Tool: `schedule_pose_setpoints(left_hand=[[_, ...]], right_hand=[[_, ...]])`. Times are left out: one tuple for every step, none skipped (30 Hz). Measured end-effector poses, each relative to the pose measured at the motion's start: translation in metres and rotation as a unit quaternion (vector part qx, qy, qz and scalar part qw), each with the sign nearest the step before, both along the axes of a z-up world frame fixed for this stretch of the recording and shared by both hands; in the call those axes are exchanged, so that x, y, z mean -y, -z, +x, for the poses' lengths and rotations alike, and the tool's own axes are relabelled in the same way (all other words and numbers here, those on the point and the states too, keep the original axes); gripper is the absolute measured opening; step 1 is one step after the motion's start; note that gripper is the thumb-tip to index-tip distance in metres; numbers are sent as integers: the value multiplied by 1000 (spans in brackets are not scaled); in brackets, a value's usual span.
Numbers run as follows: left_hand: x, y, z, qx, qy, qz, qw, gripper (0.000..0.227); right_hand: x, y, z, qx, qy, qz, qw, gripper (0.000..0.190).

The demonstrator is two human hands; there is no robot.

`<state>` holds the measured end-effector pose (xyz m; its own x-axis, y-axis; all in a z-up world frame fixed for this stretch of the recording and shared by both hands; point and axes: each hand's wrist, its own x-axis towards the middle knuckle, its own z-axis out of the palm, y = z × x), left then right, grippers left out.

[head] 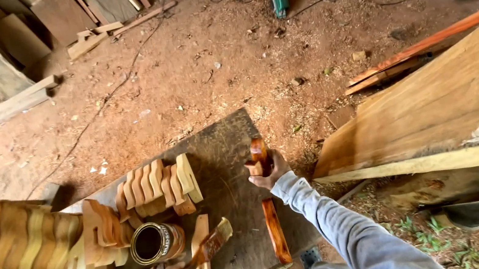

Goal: Applying varnish or paint to small curved wooden furniture components using a brush.

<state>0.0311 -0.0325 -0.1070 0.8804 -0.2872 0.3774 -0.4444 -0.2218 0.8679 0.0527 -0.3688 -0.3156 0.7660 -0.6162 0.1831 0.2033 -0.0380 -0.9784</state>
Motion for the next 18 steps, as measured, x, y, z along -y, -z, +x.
schedule_pose_setpoints(left_hand=[[21,-31,-10,-2,-28,34,999,22],[41,-61,-20,-5,-56,68,996,23],[54,-69,-17,-1,-63,70,996,23],[66,-78,-14,65,-58,105,991,19],[76,-86,-14,126,-54,142,980,19],[83,-76,-7,125,-65,146,979,19],[92,-65,4,165,-43,131,977,18],[101,-54,14,203,-21,117,972,17],[109,-53,19,206,-22,117,971,17],[118,-52,24,211,-5,125,969,13],[127,-49,29,215,16,134,967,9],[134,-50,30,215,20,135,967,9],[141,-51,31,189,27,148,970,8],[149,-52,31,163,34,162,973,8],[150,-33,41,163,39,162,972,8],[150,-14,52,178,9,144,973,8],[148,5,61,191,-23,129,973,9],[141,2,67,189,-20,131,973,9]], right_hand=[[-2,-9,-1,-65,6,-57,996,74],[-5,-18,-1,-129,12,-113,985,74],[-8,-26,-1,-124,5,-112,986,74],[-11,-34,-2,-144,27,-224,964,75],[-16,-42,-6,-163,46,-332,928,77],[-18,-46,-5,-159,35,-331,929,77],[-18,-50,-4,-134,38,-380,914,79],[-16,-54,-2,-107,41,-428,896,81],[-16,-57,-4,-105,42,-428,897,81],[-16,-59,-6,-97,46,-462,880,84],[-16,-60,-11,-94,53,-493,863,87],[-16,-66,-13,-95,55,-491,864,87],[-15,-73,-17,-82,58,-504,858,86],[-14,-80,-21,-68,61,-516,852,86],[-11,-78,-21,-71,64,-515,852,86],[-10,-77,-21,-33,95,-499,860,82],[-11,-75,-23,4,123,-481,868,81],[-10,-73,-26,1,124,-479,869,81]])
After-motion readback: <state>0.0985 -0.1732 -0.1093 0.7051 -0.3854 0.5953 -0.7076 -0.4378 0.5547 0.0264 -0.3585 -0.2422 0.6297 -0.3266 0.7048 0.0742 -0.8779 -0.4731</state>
